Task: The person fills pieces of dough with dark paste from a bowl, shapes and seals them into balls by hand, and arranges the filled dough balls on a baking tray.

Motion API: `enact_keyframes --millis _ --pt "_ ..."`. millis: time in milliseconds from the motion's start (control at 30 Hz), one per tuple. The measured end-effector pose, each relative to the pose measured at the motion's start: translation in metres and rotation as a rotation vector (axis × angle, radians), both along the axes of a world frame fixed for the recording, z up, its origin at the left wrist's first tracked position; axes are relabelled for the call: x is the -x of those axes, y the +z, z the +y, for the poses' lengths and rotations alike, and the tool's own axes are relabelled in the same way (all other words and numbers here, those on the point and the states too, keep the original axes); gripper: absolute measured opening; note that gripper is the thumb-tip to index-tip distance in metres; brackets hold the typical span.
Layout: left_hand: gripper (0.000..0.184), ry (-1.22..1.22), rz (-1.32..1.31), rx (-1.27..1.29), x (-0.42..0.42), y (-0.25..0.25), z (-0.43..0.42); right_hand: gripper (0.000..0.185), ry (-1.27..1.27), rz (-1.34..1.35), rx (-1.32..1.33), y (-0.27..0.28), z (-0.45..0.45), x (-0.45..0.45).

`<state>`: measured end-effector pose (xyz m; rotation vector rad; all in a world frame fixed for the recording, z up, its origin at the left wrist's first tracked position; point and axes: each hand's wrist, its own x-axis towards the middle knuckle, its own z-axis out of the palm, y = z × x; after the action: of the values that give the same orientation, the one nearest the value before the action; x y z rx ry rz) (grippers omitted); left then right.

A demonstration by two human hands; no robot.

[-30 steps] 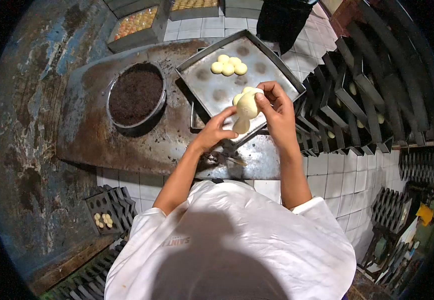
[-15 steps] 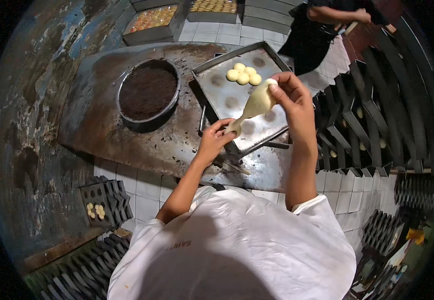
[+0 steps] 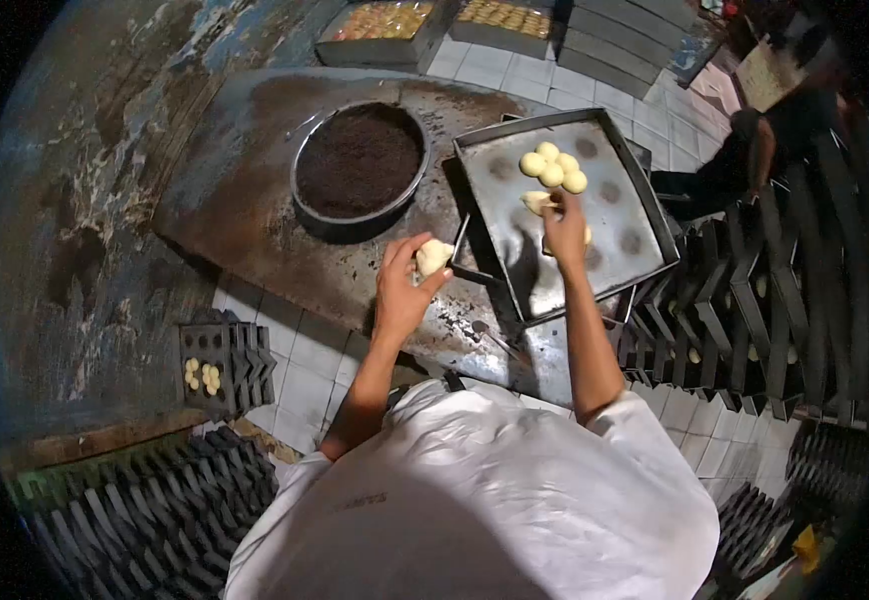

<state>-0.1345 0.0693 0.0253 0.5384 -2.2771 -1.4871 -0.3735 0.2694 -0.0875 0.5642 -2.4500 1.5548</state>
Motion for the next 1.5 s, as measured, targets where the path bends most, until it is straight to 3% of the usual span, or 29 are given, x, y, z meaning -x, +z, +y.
enact_keyframes --millis 33,100,167,233,267,300,367,433,500,700,767,833,900,933,967,1033,1067,1100,1167,1200,1233,1300,1367,1500 --pt "0.061 0.01 -0.016 -0.005 -0.003 0.006 0.004 0.037 0.187 -0.272 0.183 0.03 -0.02 -0.042" --pt "0.068 -0.047 0.024 0.221 0.004 0.015 0.01 0.04 0.487 -0.864 0.279 0.077 -0.043 -0.099" --pt "0.076 -0.111 0.008 0.226 0.006 0.033 0.021 0.041 0.518 -0.932 0.376 0.09 -0.056 -0.129" --pt "0.078 -0.171 0.105 0.166 0.005 0.042 0.027 0.04 0.46 -0.954 0.475 0.101 -0.051 -0.137" --pt "0.071 -0.123 0.226 -0.121 0.007 0.029 0.03 0.039 0.411 -0.979 0.57 0.104 -0.05 -0.138" --pt "0.071 -0.134 0.226 -0.117 0.007 0.027 0.027 0.039 0.405 -0.974 0.58 0.104 -0.047 -0.139" --pt "0.06 0.025 0.123 -0.22 0.004 0.022 0.02 0.033 0.373 -0.926 0.665 0.102 -0.036 -0.145" --pt "0.05 -0.02 0.069 -0.258 0.007 0.013 0.023 0.031 0.317 -0.908 0.614 0.103 -0.035 -0.152" --pt "0.042 -0.061 -0.025 -0.597 0.008 0.009 0.035 0.031 0.293 -0.779 0.601 0.103 -0.037 -0.161" --pt "0.032 -0.017 -0.031 -0.529 0.002 0.004 0.059 0.053 0.052 -0.764 0.68 0.104 -0.037 -0.18" --pt "0.023 -0.07 -0.139 -0.655 -0.003 0.0 0.062 0.051 -0.103 -0.587 0.3 0.091 -0.042 -0.188" --pt "0.024 -0.069 -0.183 -0.716 -0.011 -0.027 0.055 0.052 -0.12 -0.515 0.254 0.046 -0.048 -0.195" --pt "0.03 -0.15 -0.112 -1.387 -0.019 -0.056 0.033 0.054 0.04 -0.814 0.424 0.015 -0.056 -0.198" --pt "0.034 -0.136 -0.146 -1.44 -0.025 -0.064 0.027 0.063 0.167 -1.242 0.613 0.017 -0.053 -0.201" --pt "0.034 -0.133 -0.161 -1.456 -0.035 -0.07 0.018 0.063 0.148 -1.252 0.606 0.019 -0.046 -0.206" --pt "0.039 -0.321 -0.103 -1.59 -0.042 -0.062 0.003 0.08 0.529 -1.577 1.128 0.032 -0.027 -0.207" --pt "0.046 -0.178 -0.058 -1.589 -0.046 -0.058 -0.003 0.097 0.481 -1.543 1.011 0.037 -0.017 -0.207" --pt "0.046 -0.172 -0.05 -1.598 -0.046 -0.054 -0.014 0.093 0.378 -1.502 0.756 0.028 -0.008 -0.207" --pt "0.041 -0.1 0.017 -1.805 -0.05 -0.051 -0.045 0.059 0.2 -0.834 -0.206 -0.045 0.013 -0.228" --pt "0.045 -0.117 0.057 -1.786 -0.054 -0.057 -0.059 0.044 0.144 -0.426 -0.714 -0.065 0.027 -0.243" --pt "0.045 -0.108 0.069 -1.797 -0.058 -0.064 -0.07 0.033 0.055 -0.322 -0.825 -0.048 0.021 -0.248" --pt "0.04 0.006 -0.014 -1.516 -0.061 -0.08 -0.101 0.034 0.048 -0.162 -0.921 -0.085 0.034 -0.255" --pt "0.031 0.282 -0.079 -1.51 -0.063 -0.089 -0.128 0.022 0.064 -0.191 -1.08 -0.089 0.032 -0.255" --pt "0.034 0.517 -0.078 -1.501 -0.069 -0.101 -0.186 0.031 0.06 -0.125 -1.101 -0.037 -0.021 -0.244"
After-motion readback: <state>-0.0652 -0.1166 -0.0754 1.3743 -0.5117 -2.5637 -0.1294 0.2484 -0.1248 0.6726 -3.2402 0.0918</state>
